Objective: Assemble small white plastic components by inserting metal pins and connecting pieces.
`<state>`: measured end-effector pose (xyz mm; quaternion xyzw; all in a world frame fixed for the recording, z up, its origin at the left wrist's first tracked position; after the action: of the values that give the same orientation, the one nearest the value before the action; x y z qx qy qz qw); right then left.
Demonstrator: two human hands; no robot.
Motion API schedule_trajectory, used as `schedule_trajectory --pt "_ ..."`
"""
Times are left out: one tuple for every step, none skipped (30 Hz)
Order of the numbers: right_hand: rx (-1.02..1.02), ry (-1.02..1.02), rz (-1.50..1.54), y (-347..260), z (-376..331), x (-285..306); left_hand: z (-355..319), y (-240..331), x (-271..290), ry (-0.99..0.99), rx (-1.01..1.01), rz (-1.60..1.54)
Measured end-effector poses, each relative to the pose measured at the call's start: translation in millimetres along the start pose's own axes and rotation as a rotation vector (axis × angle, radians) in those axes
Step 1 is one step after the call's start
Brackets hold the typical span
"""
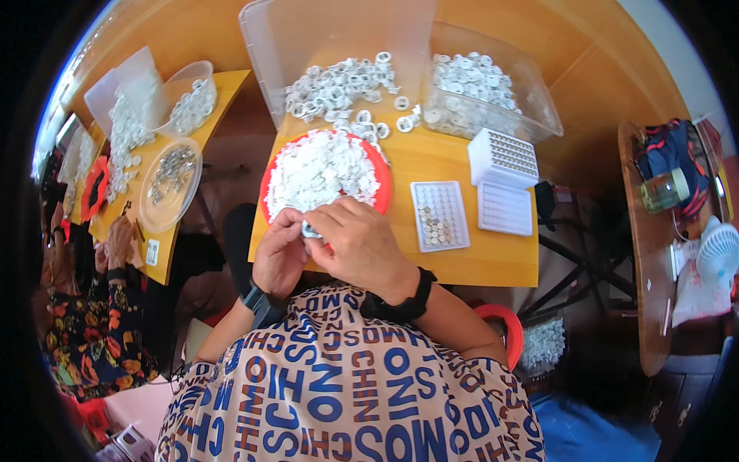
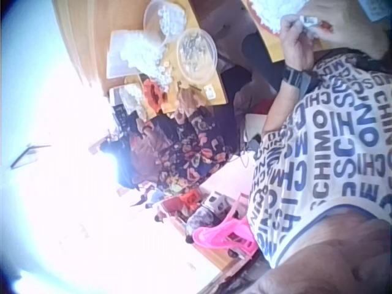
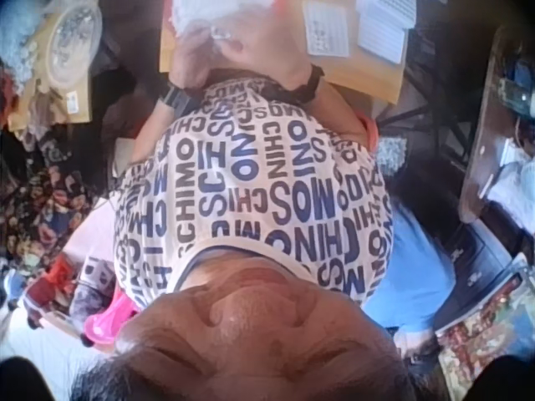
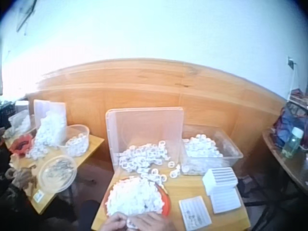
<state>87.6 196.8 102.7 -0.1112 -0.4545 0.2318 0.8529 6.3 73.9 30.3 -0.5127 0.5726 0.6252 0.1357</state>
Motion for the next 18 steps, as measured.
schedule_trajectory --pt "0.031 0.025 0.035 -1 1 1 0 -1 -1 0.015 -0.009 -0.011" --pt "0.062 0.05 0.07 -3 1 1 0 -1 -1 0.031 -0.017 -0.021" --pt "0.054 0.054 0.058 -2 1 1 -1 -1 0 -0.011 -0.018 -0.032" --pt "0.056 0.054 0.076 -2 1 0 0 -2 -3 -0.022 -0.008 -0.031" --pt "0.061 0.053 0.098 -3 1 0 -1 -2 -7 -0.03 0.029 -0.054" --pt "0.066 0.051 0.121 -3 0 0 -1 -2 -9 -0.037 0.065 -0.077" --pt "0.061 0.055 0.116 -2 0 1 0 -3 -8 -0.081 0.071 -0.08" --pt "0.074 0.044 0.106 -2 -1 1 0 -4 -9 -0.084 0.074 -0.079" --pt "0.086 0.033 0.097 -1 -1 1 0 -3 -10 -0.067 0.072 -0.075" --pt "0.084 0.035 0.096 -1 -1 2 0 -3 -10 -0.049 0.069 -0.072" --pt "0.083 0.007 0.096 0 -2 3 1 -4 -9 -0.049 0.071 -0.072" --pt "0.082 -0.022 0.096 0 -2 3 2 -6 -6 -0.065 0.082 -0.058" --pt "0.08 -0.022 0.096 2 -3 2 2 -7 -2 -0.081 0.094 -0.045" --pt "0.084 -0.034 0.109 3 -5 1 4 -8 4 -0.081 0.096 -0.045" --pt "0.088 -0.046 0.122 4 -6 0 5 -9 8 -0.172 0.128 -0.117" --pt "0.085 -0.046 0.121 5 -6 0 6 -10 9 -0.263 0.16 -0.189" --pt "0.076 -0.057 0.125 6 -7 0 6 -10 6 -0.262 0.161 -0.189" --pt "0.068 -0.068 0.129 6 -7 -1 5 -10 3 -0.181 0.16 -0.182"
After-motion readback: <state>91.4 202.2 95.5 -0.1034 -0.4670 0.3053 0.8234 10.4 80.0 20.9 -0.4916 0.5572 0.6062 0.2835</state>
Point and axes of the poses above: each hand's wrist, its own z-axis towards the middle knuckle, its own x-axis out of the back of the hand, y = z × x, the point moved 3 cm from there along z, towards the middle knuckle, and after that the axes turned 6 degrees about x, right-handed, at the moved point
